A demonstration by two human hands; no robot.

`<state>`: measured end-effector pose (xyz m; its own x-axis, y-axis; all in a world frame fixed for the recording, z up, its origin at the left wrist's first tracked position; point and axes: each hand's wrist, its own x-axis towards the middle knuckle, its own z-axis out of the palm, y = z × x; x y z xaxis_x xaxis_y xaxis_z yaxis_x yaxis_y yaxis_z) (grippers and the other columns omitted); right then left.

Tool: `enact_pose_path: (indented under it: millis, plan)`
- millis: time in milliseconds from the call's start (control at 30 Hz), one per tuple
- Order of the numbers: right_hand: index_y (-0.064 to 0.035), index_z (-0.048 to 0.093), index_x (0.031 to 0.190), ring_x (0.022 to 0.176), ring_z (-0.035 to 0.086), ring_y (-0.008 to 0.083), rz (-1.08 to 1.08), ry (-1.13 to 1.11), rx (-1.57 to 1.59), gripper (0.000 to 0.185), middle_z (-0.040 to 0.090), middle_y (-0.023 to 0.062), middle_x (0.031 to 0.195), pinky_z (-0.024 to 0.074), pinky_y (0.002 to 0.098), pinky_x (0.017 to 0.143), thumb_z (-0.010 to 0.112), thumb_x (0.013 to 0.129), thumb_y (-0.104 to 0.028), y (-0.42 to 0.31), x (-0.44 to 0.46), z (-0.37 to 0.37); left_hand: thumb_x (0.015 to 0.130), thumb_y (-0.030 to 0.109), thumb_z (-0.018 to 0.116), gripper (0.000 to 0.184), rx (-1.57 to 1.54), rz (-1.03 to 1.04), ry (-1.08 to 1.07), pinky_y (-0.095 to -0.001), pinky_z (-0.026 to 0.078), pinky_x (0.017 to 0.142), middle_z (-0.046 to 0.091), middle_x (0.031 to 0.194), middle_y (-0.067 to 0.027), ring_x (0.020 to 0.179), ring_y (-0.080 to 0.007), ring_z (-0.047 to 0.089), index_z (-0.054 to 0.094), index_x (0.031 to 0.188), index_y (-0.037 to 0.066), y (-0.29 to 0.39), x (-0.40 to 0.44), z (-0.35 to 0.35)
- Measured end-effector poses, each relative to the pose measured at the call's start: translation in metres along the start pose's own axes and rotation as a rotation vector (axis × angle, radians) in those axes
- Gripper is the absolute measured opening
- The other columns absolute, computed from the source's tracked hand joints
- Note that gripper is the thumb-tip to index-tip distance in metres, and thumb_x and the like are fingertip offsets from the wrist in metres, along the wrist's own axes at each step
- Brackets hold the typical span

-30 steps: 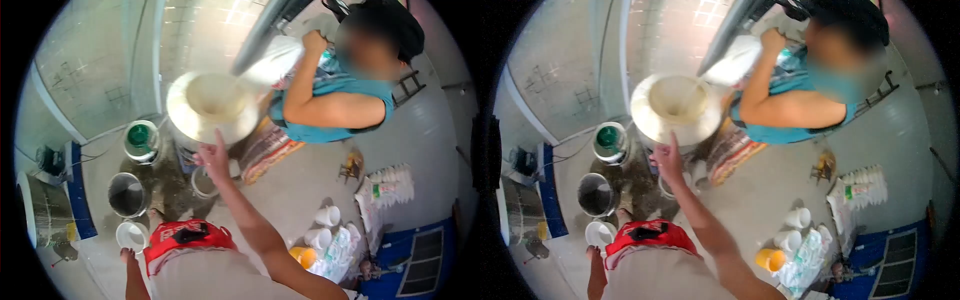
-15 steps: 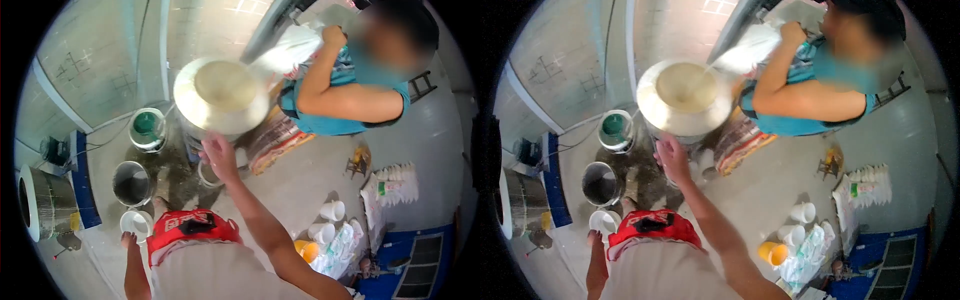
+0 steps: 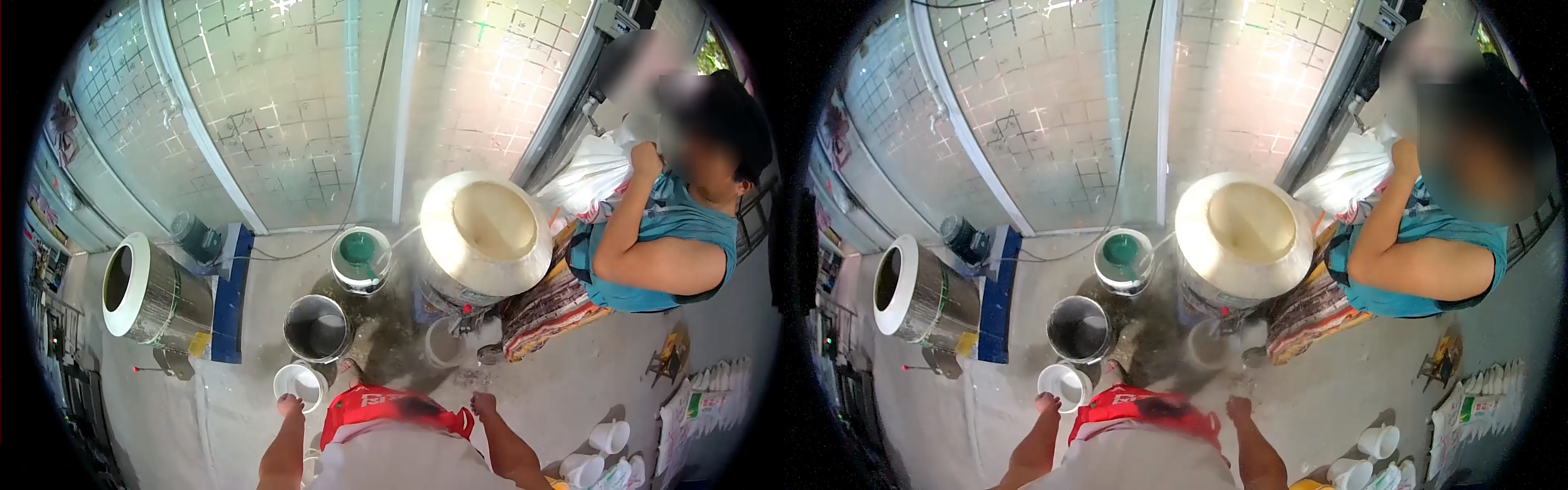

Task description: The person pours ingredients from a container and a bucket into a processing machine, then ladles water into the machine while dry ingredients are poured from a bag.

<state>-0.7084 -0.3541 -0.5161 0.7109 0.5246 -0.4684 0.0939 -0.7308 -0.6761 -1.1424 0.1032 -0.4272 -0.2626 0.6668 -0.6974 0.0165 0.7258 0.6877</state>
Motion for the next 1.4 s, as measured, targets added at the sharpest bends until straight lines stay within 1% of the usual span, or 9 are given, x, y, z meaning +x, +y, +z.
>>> enact_pose_path:
  millis: [100, 267, 400, 633, 900, 933, 1033, 1200, 1400]
  plan:
    - [-0.0126, 0.059, 0.064, 0.053, 0.056, 0.0206, 0.135, -0.008, 0.019, 0.015, 0.057, 0.0031, 0.059, 0.0435, 0.0357, 0.046, 0.05, 0.073, -0.02, -0.011, -0.043, -0.006, 0.076, 0.004, 0.042, 0.034, 0.047, 0.018, 0.086, -0.0269, 0.042, 0.038, 0.056, 0.08, -0.0135, 0.054, -0.0206, 0.057, 0.048, 0.109, -0.002, 0.012, -0.02, 0.004]
    - [-0.0139, 0.057, 0.065, 0.052, 0.054, 0.0212, -0.121, 0.233, 0.007, 0.003, 0.055, 0.0028, 0.058, 0.0425, 0.0357, 0.045, 0.055, 0.066, -0.016, 0.088, -0.019, 0.041, 0.076, 0.004, 0.043, 0.035, 0.031, 0.022, 0.084, -0.0265, 0.041, 0.038, 0.056, 0.078, -0.0132, 0.053, -0.0196, 0.057, 0.046, 0.11, -0.003, 0.018, -0.033, 0.008]
    - [-0.0049, 0.051, 0.061, 0.04, 0.044, 0.014, -0.106, 0.061, 0.023, 0.028, 0.049, 0.0048, 0.054, 0.0333, 0.0272, 0.034, 0.047, 0.081, -0.025, 0.011, -0.007, 0.025, 0.076, 0.003, 0.043, 0.035, 0.037, 0.0, 0.025, -0.0262, 0.04, 0.039, 0.055, 0.079, -0.0133, 0.054, -0.0195, 0.056, 0.045, 0.111, -0.002, 0.016, -0.025, 0.006]
    - [-0.0095, 0.054, 0.067, 0.039, 0.043, 0.0129, -0.337, 0.094, -0.044, 0.018, 0.049, 0.0027, 0.053, 0.0326, 0.0257, 0.034, 0.049, 0.079, -0.022, -0.002, 0.075, 0.067, 0.075, 0.002, 0.042, 0.034, 0.074, -0.068, 0.146, -0.0239, 0.04, 0.04, 0.054, 0.082, -0.0104, 0.059, -0.0188, 0.056, 0.048, 0.108, 0.001, 0.02, -0.035, -0.006]
    - [-0.0047, 0.055, 0.066, 0.04, 0.045, 0.0128, -0.515, 0.022, -0.67, 0.022, 0.051, 0.0043, 0.054, 0.0345, 0.0268, 0.036, 0.048, 0.079, -0.021, -0.197, 0.083, 0.035, 0.075, 0.005, 0.042, 0.024, 0.267, -0.061, 0.057, -0.0257, 0.039, 0.042, 0.052, 0.081, -0.0083, 0.061, -0.0187, 0.055, 0.051, 0.096, 0.001, -0.008, 0.076, -0.043]
    - [-0.0051, 0.055, 0.065, 0.04, 0.045, 0.0128, -0.412, 0.014, -0.428, 0.023, 0.051, 0.004, 0.054, 0.0342, 0.0267, 0.036, 0.048, 0.079, -0.022, -0.196, 0.086, 0.042, 0.075, 0.006, 0.042, 0.022, 0.348, -0.002, -0.016, -0.0258, 0.039, 0.043, 0.052, 0.081, -0.0081, 0.061, -0.0187, 0.054, 0.051, 0.095, 0.001, -0.023, 0.112, -0.052]
    - [-0.0061, 0.054, 0.063, 0.04, 0.045, 0.0129, -0.208, 0.065, 0.069, 0.023, 0.05, 0.0031, 0.054, 0.0334, 0.0266, 0.035, 0.048, 0.078, -0.022, -0.162, 0.118, 0.068, 0.075, 0.006, 0.041, 0.018, 0.051, -0.082, 0.131, -0.0263, 0.038, 0.044, 0.05, 0.079, -0.0075, 0.063, -0.0187, 0.054, 0.05, 0.09, 0.001, 0.093, 0.039, 0.007]
    - [-0.0066, 0.054, 0.062, 0.04, 0.044, 0.013, -0.184, 0.263, -0.029, 0.021, 0.049, 0.0028, 0.054, 0.0327, 0.0265, 0.035, 0.049, 0.077, -0.021, -0.18, 0.145, 0.089, 0.076, 0.004, 0.043, 0.026, -0.19, -0.1, -0.183, -0.0256, 0.039, 0.047, 0.048, 0.077, -0.0048, 0.065, -0.0185, 0.052, 0.049, 0.1, 0.008, 0.134, 0.117, 0.018]
    - [-0.0056, 0.054, 0.062, 0.039, 0.044, 0.0146, -0.163, 0.27, -0.059, 0.02, 0.05, 0.0049, 0.052, 0.0333, 0.0279, 0.035, 0.049, 0.076, -0.02, -0.198, 0.143, 0.085, 0.076, 0.004, 0.047, 0.036, -0.017, -0.031, -0.065, -0.0258, 0.041, 0.049, 0.05, 0.081, -0.0066, 0.068, -0.0197, 0.053, 0.047, 0.111, 0.009, 0.185, 0.132, 0.066]
